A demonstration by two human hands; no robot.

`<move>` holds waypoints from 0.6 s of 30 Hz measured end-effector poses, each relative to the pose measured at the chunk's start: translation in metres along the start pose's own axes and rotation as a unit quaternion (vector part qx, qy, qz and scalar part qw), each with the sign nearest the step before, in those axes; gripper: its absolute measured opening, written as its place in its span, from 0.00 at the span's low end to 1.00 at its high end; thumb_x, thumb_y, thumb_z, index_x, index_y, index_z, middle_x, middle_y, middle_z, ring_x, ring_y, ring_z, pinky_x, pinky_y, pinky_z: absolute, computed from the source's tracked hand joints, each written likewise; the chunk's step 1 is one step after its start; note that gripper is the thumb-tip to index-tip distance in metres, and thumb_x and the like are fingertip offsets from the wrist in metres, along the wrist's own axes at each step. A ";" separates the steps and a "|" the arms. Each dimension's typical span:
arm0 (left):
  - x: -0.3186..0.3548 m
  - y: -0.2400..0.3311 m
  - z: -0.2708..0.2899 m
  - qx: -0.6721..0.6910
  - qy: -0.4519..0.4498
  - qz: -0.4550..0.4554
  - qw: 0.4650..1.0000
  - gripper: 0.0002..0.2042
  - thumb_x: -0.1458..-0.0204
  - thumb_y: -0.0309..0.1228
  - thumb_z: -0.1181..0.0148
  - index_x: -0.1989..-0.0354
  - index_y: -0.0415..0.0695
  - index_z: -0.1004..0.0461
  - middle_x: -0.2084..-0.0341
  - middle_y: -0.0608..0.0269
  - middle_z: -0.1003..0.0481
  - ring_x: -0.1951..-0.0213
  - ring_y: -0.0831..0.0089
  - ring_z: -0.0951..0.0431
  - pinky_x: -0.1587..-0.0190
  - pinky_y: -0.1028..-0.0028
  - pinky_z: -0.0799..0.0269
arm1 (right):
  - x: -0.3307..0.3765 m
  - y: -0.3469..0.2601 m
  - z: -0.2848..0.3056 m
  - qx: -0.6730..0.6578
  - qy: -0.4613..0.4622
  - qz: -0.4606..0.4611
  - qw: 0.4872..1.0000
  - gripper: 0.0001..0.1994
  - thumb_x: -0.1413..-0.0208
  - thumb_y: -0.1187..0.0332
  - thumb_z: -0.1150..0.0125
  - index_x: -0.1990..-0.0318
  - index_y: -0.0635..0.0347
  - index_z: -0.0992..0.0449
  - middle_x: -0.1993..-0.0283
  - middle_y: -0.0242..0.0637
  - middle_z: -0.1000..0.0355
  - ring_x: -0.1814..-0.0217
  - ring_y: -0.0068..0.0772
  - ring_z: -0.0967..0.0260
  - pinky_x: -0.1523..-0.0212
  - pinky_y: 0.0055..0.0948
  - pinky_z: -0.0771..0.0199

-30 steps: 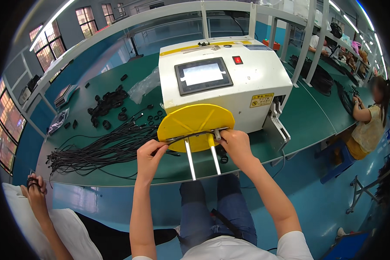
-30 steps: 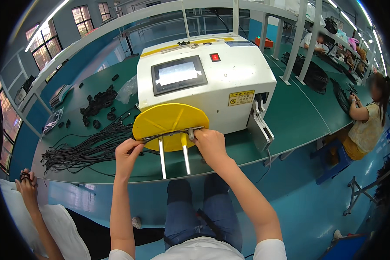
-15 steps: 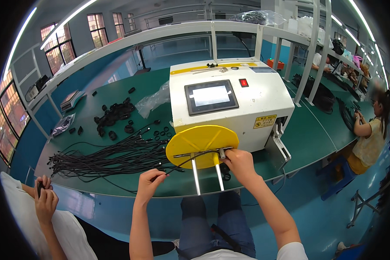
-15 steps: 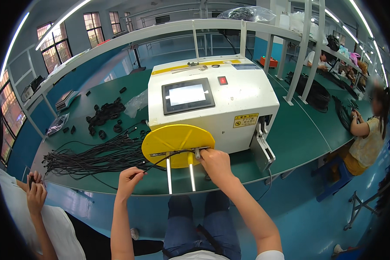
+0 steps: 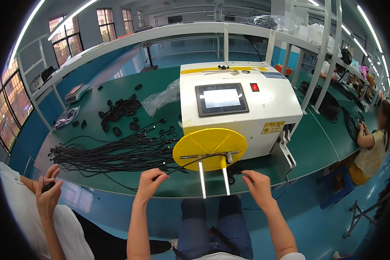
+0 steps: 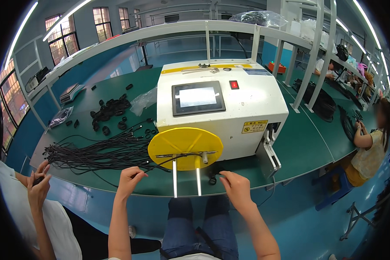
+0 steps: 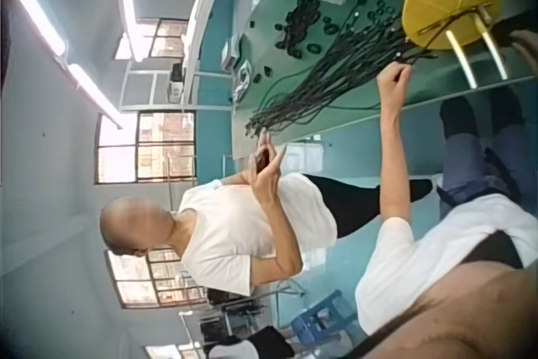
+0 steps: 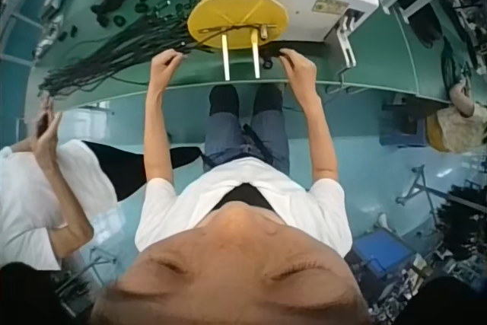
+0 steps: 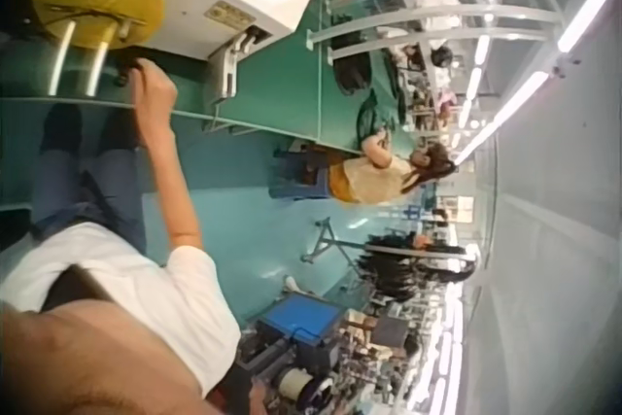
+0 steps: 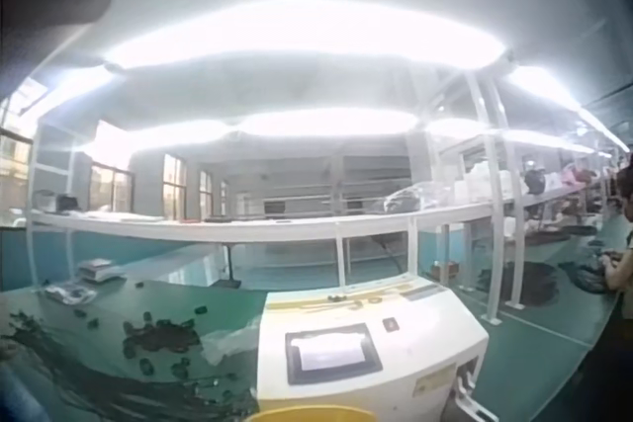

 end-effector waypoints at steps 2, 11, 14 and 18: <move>-0.001 0.004 -0.001 -0.004 0.000 0.003 1.000 0.05 0.54 0.23 0.45 0.77 0.35 0.25 0.85 0.68 0.35 0.82 0.82 0.40 0.79 0.79 0.49 | 0.004 0.004 -0.001 -0.003 -0.008 0.001 1.000 0.08 0.52 0.76 0.40 0.63 0.64 0.25 0.72 0.43 0.27 0.73 0.34 0.27 0.72 0.27 0.29; 0.008 0.000 0.020 -0.035 0.015 0.019 0.999 0.06 0.54 0.23 0.44 0.79 0.36 0.26 0.86 0.67 0.34 0.82 0.81 0.39 0.79 0.78 0.47 | 0.019 0.013 -0.007 -0.021 -0.052 -0.018 0.998 0.06 0.51 0.74 0.41 0.65 0.63 0.25 0.69 0.42 0.26 0.69 0.41 0.27 0.69 0.31 0.28; 0.009 -0.002 0.020 -0.035 0.011 0.027 0.999 0.05 0.54 0.24 0.43 0.79 0.36 0.26 0.86 0.66 0.33 0.82 0.81 0.38 0.79 0.78 0.46 | 0.021 0.014 -0.008 -0.019 -0.060 -0.028 0.998 0.05 0.51 0.73 0.42 0.66 0.62 0.25 0.68 0.42 0.26 0.68 0.44 0.28 0.68 0.34 0.28; 0.008 -0.002 0.017 -0.031 0.015 0.021 0.999 0.05 0.54 0.24 0.44 0.79 0.36 0.26 0.87 0.67 0.34 0.82 0.82 0.39 0.79 0.78 0.47 | 0.020 0.015 -0.009 -0.017 -0.058 -0.015 0.998 0.06 0.51 0.74 0.42 0.65 0.63 0.25 0.69 0.42 0.26 0.69 0.42 0.27 0.69 0.32 0.28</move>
Point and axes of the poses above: each hand's wrist, its own x-axis away from the middle knuckle, its own z-axis out of the back of the hand, y = z × x, the point moved 4 cm from there along -x, towards the middle knuckle
